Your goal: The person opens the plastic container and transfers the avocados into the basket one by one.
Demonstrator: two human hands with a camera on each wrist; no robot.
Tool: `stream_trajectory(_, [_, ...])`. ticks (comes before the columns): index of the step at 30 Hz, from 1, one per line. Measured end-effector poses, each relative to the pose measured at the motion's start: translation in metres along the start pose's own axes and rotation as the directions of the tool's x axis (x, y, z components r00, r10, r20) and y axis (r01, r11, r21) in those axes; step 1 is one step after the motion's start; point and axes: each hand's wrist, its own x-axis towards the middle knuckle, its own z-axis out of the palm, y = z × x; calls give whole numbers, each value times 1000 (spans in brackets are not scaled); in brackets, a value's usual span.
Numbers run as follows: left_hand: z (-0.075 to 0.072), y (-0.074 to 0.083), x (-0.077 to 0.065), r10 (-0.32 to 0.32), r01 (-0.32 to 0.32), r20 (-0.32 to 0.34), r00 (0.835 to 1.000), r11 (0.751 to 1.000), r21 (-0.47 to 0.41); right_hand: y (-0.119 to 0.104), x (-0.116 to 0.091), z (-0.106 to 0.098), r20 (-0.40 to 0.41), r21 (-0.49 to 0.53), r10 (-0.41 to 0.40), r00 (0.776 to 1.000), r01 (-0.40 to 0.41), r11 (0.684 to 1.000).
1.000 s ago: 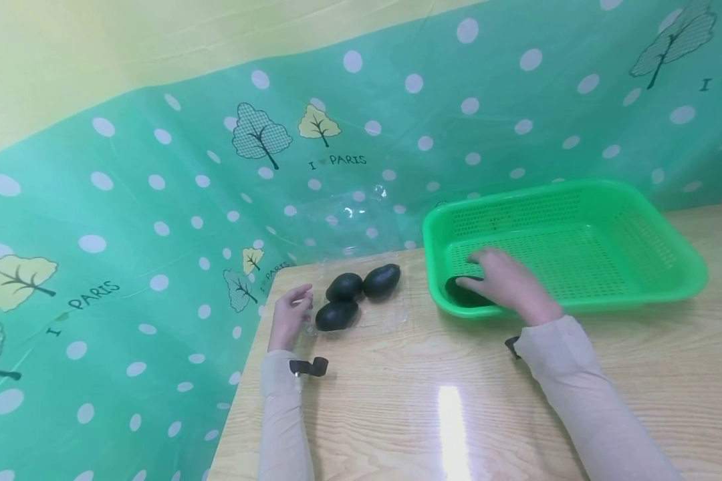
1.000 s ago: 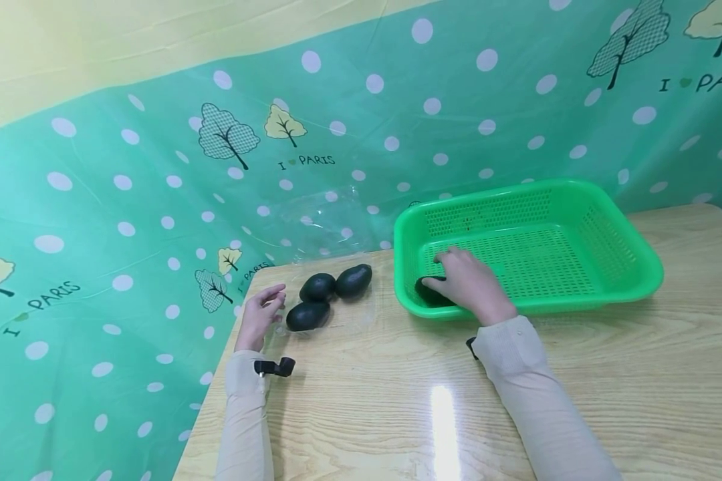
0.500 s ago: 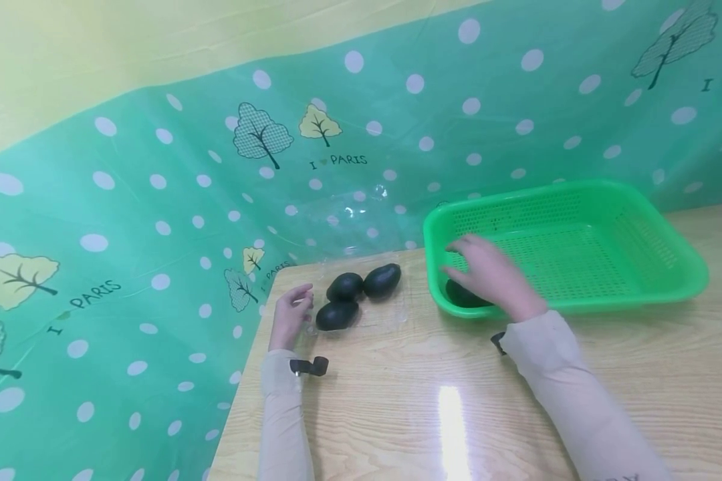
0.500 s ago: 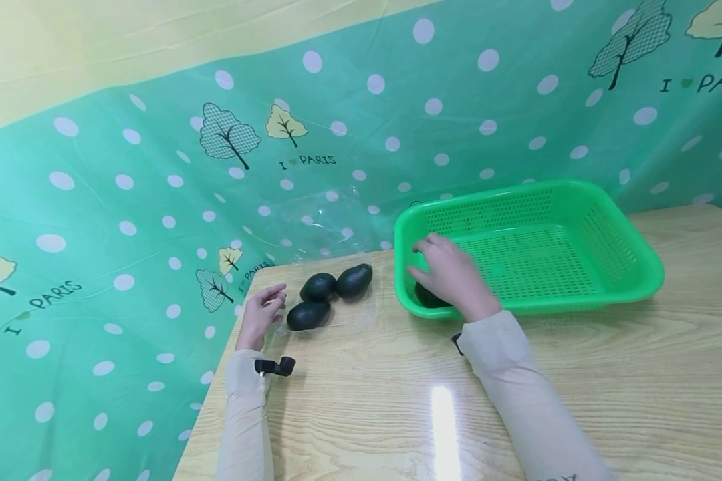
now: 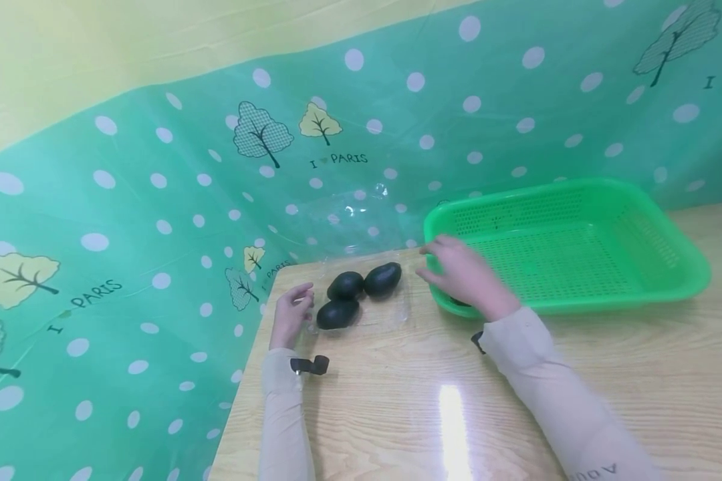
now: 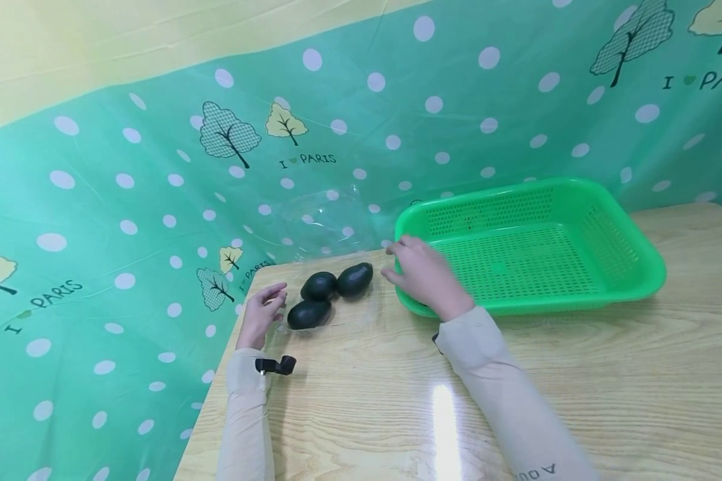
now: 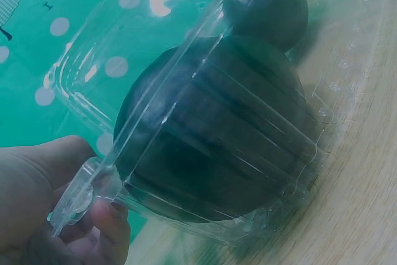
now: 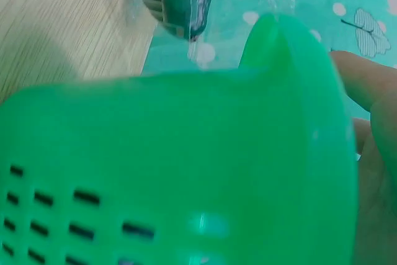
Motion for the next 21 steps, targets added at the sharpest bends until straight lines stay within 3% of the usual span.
stream_trajectory(6, [-1,26,-17,-16,17,32,999,1000,-6,-9,5,7,14,-4,-21,1000,21,1000])
stream_trajectory(9, [-1,32,-22,-14,14,33,999,1000,10,-13,7,10,16,6,-34,999,34,999])
stream_trajectory(12, [-1,28,-19,-17,16,32,999,1000,9,-17,10,13,19,10,-42,999,41,999])
stream_trajectory(21, [0,-3,3,-5,5,5,1000,1000,-6,-29,21,28,10,-41,-90,996,90,995])
